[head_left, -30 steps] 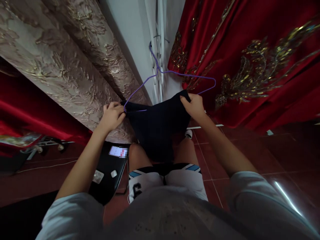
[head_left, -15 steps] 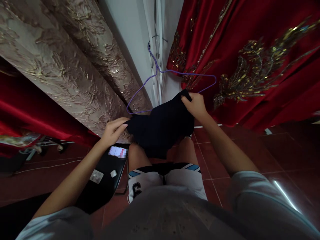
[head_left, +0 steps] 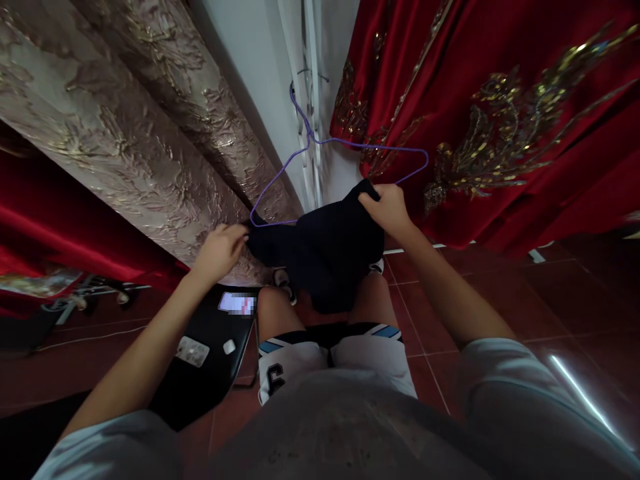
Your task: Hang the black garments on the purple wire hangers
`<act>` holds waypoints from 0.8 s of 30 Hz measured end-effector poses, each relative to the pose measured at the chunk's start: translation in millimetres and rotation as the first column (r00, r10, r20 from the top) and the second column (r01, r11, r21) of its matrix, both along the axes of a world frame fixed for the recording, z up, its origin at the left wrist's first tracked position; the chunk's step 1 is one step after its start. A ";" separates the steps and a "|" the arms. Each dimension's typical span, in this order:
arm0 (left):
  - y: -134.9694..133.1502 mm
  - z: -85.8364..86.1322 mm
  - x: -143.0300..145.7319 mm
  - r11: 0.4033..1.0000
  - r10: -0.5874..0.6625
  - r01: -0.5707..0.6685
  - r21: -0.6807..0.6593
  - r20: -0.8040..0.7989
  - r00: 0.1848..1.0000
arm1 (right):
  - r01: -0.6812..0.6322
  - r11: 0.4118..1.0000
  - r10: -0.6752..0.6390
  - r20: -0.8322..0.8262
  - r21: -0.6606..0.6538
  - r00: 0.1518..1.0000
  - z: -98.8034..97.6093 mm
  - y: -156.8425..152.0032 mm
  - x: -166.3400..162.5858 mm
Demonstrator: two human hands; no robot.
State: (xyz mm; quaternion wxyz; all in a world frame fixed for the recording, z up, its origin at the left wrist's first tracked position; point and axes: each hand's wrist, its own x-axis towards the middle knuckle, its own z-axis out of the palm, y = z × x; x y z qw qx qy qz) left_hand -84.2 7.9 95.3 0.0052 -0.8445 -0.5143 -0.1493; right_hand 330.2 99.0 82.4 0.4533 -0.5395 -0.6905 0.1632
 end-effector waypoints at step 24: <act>69.7 45.3 55.9 0.943 -0.021 -0.147 0.300 0.492 0.870 | -0.309 0.924 0.245 -0.270 -0.224 0.931 86.5 -6.6 87.7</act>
